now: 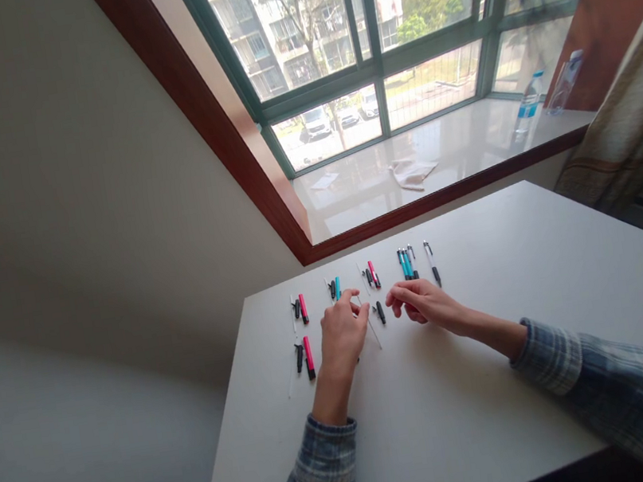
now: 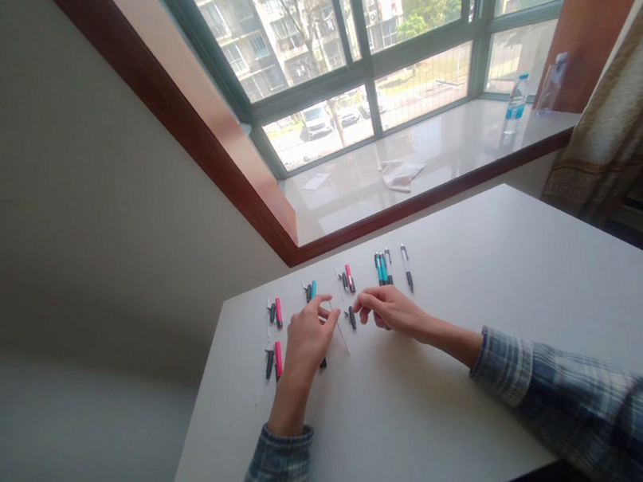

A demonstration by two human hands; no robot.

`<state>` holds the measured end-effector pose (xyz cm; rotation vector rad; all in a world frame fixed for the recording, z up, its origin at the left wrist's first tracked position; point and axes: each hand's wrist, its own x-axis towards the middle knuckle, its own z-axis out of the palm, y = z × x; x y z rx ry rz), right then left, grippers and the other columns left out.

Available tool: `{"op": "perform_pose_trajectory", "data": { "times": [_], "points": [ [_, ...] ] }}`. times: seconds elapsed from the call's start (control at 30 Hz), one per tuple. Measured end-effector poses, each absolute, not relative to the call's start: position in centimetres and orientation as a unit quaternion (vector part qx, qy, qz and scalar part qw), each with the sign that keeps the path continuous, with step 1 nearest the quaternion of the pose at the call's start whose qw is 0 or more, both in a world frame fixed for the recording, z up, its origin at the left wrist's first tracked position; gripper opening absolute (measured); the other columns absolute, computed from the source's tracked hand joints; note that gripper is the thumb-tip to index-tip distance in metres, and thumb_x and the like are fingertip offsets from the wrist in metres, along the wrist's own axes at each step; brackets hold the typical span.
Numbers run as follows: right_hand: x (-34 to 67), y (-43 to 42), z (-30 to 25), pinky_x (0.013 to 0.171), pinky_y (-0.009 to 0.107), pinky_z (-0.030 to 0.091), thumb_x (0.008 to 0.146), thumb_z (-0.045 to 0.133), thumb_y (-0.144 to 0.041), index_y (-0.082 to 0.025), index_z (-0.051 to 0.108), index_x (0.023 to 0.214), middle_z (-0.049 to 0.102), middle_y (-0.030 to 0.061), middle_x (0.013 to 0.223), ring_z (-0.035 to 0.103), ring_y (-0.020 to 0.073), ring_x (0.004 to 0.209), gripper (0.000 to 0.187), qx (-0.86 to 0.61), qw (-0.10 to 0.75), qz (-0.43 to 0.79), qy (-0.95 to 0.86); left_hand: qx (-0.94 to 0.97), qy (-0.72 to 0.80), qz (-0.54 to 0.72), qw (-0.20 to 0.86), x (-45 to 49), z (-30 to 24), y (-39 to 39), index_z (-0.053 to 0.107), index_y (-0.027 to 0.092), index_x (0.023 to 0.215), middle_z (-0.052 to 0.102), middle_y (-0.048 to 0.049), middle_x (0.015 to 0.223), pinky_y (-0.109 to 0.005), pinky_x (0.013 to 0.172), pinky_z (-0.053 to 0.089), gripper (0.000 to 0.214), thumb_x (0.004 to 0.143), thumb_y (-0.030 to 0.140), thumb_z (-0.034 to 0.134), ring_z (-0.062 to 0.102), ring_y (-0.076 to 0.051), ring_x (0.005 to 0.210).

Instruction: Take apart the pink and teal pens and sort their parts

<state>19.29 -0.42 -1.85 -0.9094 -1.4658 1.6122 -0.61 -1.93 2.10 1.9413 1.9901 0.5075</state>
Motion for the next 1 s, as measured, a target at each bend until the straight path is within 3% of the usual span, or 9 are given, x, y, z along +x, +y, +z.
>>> {"op": "perform_pose_trajectory", "data": {
  "times": [0.2,0.43,0.8,1.0],
  "points": [
    [19.3,-0.2,-2.4,0.05,0.023,0.036,0.097,0.054,-0.059,-0.016,0.071,0.093,0.065,0.0047,0.088,0.047,0.0085,0.055,0.047,-0.384,0.375,0.615,-0.577,0.689,0.694,0.162,0.135,-0.5,1.9,-2.0,0.062,0.02,0.138,0.079,-0.008,0.099,-0.032,0.085,0.05,0.041,0.099,0.03,0.052,0.072,-0.025,0.095],
    [19.4,0.2,-3.6,0.057,0.026,0.044,0.098,0.053,-0.051,-0.018,0.069,0.116,0.071,0.0085,0.102,0.055,0.0125,0.062,0.041,-0.414,0.328,0.596,-0.605,0.697,0.697,0.12,0.118,-0.6,1.4,-2.0,0.059,0.02,0.142,0.078,-0.0128,0.109,-0.034,0.087,0.049,0.045,0.1,0.025,0.046,0.072,-0.028,0.099],
    [19.4,0.2,-3.6,0.066,0.03,0.05,0.095,0.054,-0.032,-0.018,0.07,0.114,0.072,0.0096,0.109,0.063,0.0183,0.078,0.03,-0.408,0.318,0.553,-0.654,0.718,0.665,0.15,0.144,-0.1,1.8,-2.3,0.06,0.023,0.141,0.076,-0.0102,0.121,-0.034,0.09,0.049,0.044,0.101,0.022,0.04,0.071,-0.026,0.106],
    [19.3,0.0,-3.2,0.059,0.027,0.042,0.092,0.051,-0.028,-0.017,0.072,0.11,0.068,0.0041,0.085,0.054,0.0152,0.065,0.029,-0.396,0.323,0.558,-0.654,0.727,0.645,0.162,0.169,-0.3,1.4,-2.2,0.058,0.027,0.142,0.077,-0.0058,0.118,-0.032,0.092,0.049,0.045,0.1,0.021,0.042,0.071,-0.024,0.106]
  ]
}}
